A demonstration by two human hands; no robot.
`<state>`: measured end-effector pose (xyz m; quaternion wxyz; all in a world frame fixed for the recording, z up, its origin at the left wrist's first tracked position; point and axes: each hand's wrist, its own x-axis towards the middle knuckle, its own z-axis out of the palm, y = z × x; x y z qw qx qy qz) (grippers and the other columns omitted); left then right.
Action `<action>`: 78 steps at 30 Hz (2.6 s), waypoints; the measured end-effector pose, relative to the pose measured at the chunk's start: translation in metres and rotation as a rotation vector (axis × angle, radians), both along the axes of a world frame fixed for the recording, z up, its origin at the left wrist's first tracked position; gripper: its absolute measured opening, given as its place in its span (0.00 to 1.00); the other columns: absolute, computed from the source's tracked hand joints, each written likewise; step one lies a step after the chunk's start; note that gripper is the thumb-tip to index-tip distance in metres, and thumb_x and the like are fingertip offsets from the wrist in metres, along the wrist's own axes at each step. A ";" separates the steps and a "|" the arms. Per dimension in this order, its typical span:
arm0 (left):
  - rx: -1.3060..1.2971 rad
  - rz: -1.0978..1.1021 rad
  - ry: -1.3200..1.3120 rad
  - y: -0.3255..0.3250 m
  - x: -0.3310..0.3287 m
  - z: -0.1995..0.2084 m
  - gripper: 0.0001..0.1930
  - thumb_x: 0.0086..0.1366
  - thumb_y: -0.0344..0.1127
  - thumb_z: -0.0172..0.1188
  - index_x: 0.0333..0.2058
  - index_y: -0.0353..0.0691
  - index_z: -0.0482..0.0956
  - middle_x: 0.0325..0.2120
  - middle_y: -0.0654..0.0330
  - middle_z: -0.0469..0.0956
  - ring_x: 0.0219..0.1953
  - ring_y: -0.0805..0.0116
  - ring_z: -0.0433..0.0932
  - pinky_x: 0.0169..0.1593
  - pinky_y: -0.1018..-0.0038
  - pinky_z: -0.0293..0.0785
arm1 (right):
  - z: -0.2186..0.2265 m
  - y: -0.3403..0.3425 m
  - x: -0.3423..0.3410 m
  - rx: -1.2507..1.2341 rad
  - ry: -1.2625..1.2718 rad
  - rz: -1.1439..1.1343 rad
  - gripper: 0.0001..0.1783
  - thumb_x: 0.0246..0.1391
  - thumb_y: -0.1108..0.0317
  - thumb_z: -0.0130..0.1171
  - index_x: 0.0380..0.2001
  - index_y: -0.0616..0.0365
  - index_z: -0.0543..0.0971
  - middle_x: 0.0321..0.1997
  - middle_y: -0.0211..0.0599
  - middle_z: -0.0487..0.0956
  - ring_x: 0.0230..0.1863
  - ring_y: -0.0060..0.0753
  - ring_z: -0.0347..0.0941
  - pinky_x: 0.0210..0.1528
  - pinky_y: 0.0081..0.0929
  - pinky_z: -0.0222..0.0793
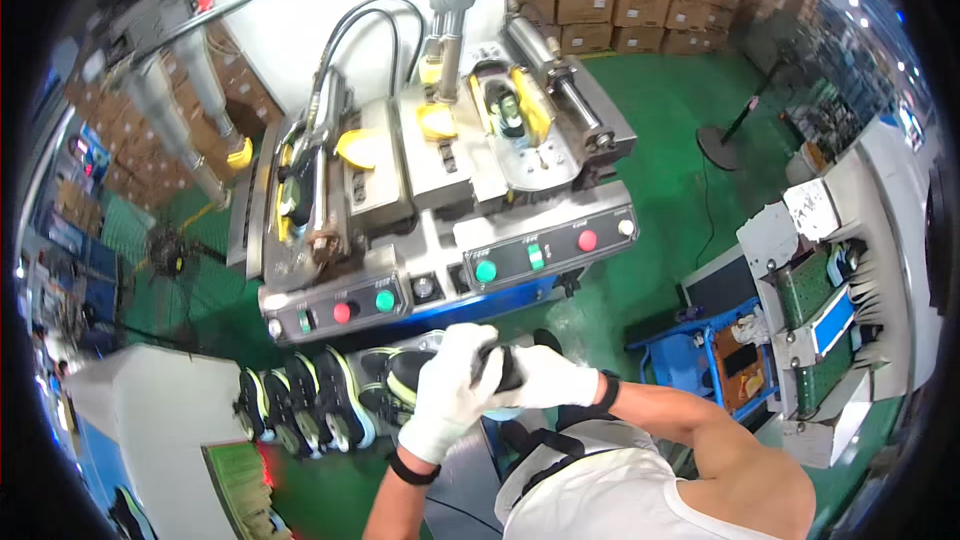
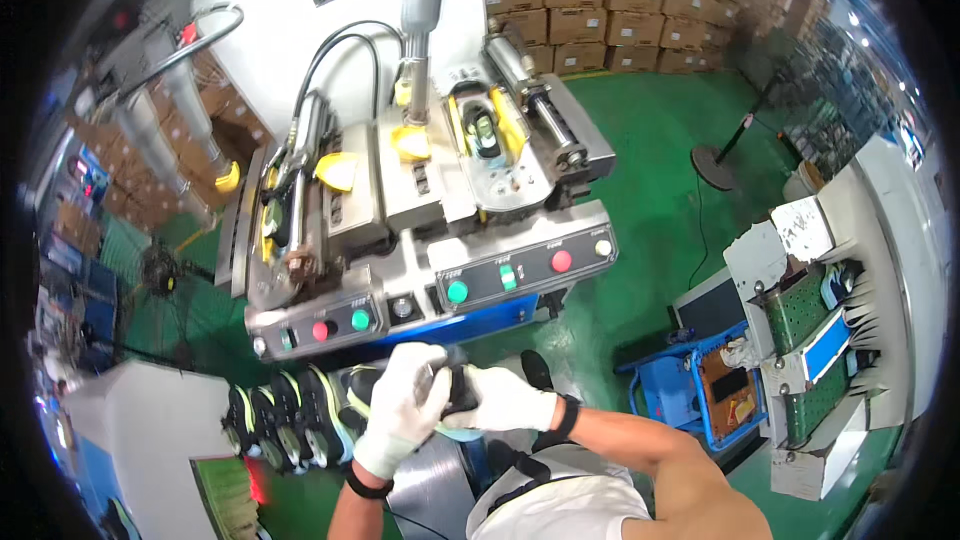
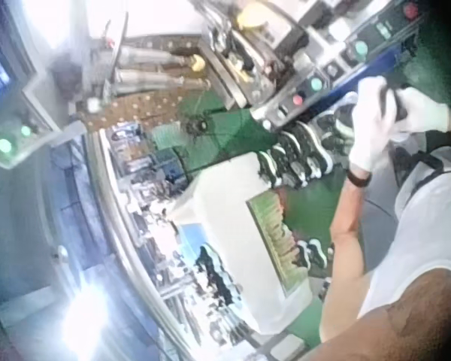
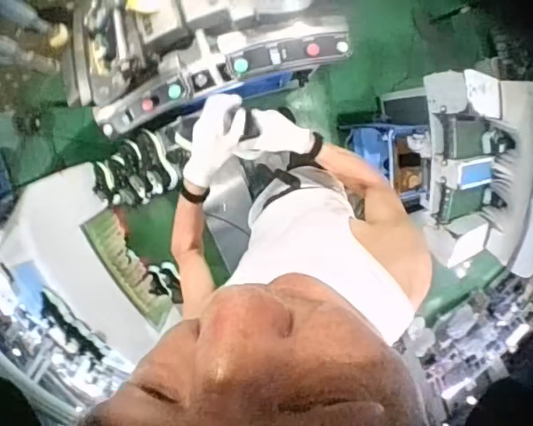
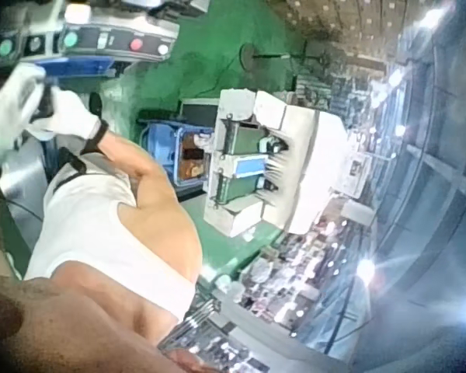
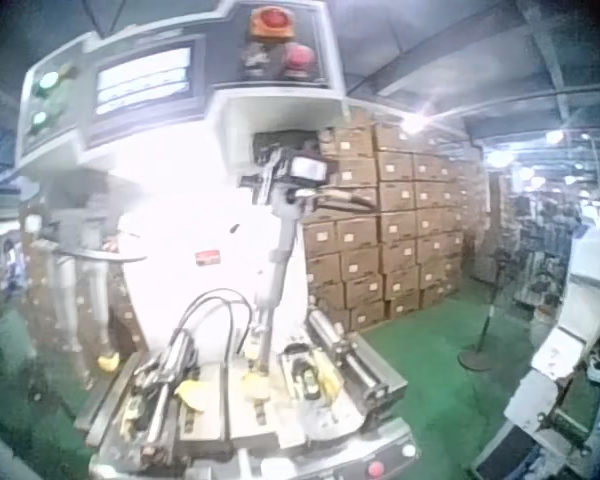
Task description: The person is using machinery and a conveyor system to assemble and check shoe components in a factory setting.
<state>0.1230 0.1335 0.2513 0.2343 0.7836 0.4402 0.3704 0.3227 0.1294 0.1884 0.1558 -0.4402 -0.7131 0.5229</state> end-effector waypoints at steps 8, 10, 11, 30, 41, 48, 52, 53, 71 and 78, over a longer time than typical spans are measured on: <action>0.055 0.094 -0.169 0.335 0.159 -0.033 0.24 0.76 0.35 0.59 0.66 0.32 0.70 0.60 0.41 0.75 0.62 0.43 0.77 0.66 0.57 0.74 | 0.005 0.042 0.176 -0.101 0.788 -0.762 0.43 0.58 0.64 0.74 0.73 0.65 0.70 0.71 0.38 0.76 0.72 0.34 0.70 0.76 0.36 0.63; -0.181 0.310 0.007 0.417 0.204 -0.075 0.34 0.74 0.47 0.60 0.69 0.30 0.65 0.63 0.32 0.72 0.66 0.35 0.73 0.68 0.52 0.71 | 0.017 0.041 0.200 -0.081 0.821 -0.908 0.44 0.58 0.62 0.76 0.74 0.65 0.70 0.74 0.38 0.75 0.73 0.34 0.69 0.77 0.36 0.62; -0.217 0.407 -0.017 0.454 0.209 -0.097 0.31 0.70 0.46 0.67 0.60 0.26 0.71 0.57 0.30 0.77 0.61 0.34 0.78 0.64 0.53 0.74 | 0.019 0.039 0.205 -0.112 0.848 -0.955 0.45 0.57 0.61 0.76 0.74 0.65 0.70 0.75 0.38 0.74 0.74 0.34 0.69 0.78 0.37 0.61; -0.672 0.159 -0.626 0.253 0.062 -0.026 0.31 0.78 0.36 0.61 0.71 0.25 0.66 0.66 0.49 0.75 0.68 0.62 0.73 0.72 0.67 0.66 | 0.092 0.294 0.200 -0.178 0.520 -0.705 0.29 0.66 0.58 0.71 0.59 0.72 0.77 0.47 0.31 0.83 0.42 0.19 0.77 0.44 0.23 0.76; -0.909 1.164 -0.298 -0.178 -0.067 -0.044 0.29 0.77 0.34 0.61 0.70 0.25 0.66 0.64 0.48 0.77 0.67 0.61 0.76 0.70 0.66 0.70 | -0.133 0.591 0.081 0.444 -0.648 -0.698 0.32 0.60 0.47 0.65 0.52 0.68 0.82 0.48 0.66 0.86 0.51 0.64 0.85 0.54 0.54 0.80; -0.732 1.516 -0.531 -0.295 -0.079 -0.275 0.37 0.70 0.24 0.59 0.74 0.24 0.53 0.66 0.36 0.70 0.68 0.46 0.73 0.71 0.59 0.68 | -0.128 0.614 0.146 0.413 -0.688 -0.358 0.35 0.57 0.48 0.67 0.60 0.63 0.81 0.59 0.67 0.81 0.59 0.70 0.79 0.64 0.49 0.77; -0.564 1.706 -0.524 -0.292 -0.049 -0.336 0.38 0.64 0.24 0.70 0.69 0.27 0.60 0.61 0.42 0.76 0.61 0.51 0.79 0.66 0.60 0.75 | -0.086 0.475 0.083 0.662 -0.515 -0.423 0.46 0.59 0.49 0.68 0.72 0.70 0.68 0.71 0.72 0.72 0.72 0.67 0.71 0.73 0.44 0.68; -0.470 1.728 -0.792 -0.296 -0.039 -0.324 0.41 0.63 0.23 0.72 0.70 0.27 0.59 0.62 0.42 0.75 0.62 0.51 0.79 0.68 0.61 0.74 | -0.050 0.387 -0.006 0.752 -0.165 -0.287 0.45 0.64 0.57 0.66 0.74 0.75 0.61 0.76 0.75 0.64 0.80 0.65 0.60 0.80 0.43 0.59; -0.739 1.514 -0.882 -0.382 -0.140 -0.265 0.27 0.61 0.35 0.75 0.55 0.26 0.79 0.48 0.54 0.83 0.48 0.64 0.82 0.55 0.66 0.79 | -0.215 -0.040 -0.270 0.262 -0.276 0.351 0.56 0.55 0.51 0.75 0.76 0.70 0.58 0.66 0.71 0.76 0.67 0.61 0.76 0.71 0.48 0.71; -0.692 1.373 -0.757 -0.359 -0.189 -0.222 0.32 0.61 0.34 0.76 0.61 0.27 0.76 0.55 0.49 0.82 0.53 0.57 0.81 0.60 0.63 0.77 | -0.195 -0.060 -0.274 -0.278 -0.098 0.036 0.31 0.55 0.55 0.76 0.54 0.68 0.81 0.47 0.43 0.87 0.48 0.39 0.84 0.56 0.37 0.79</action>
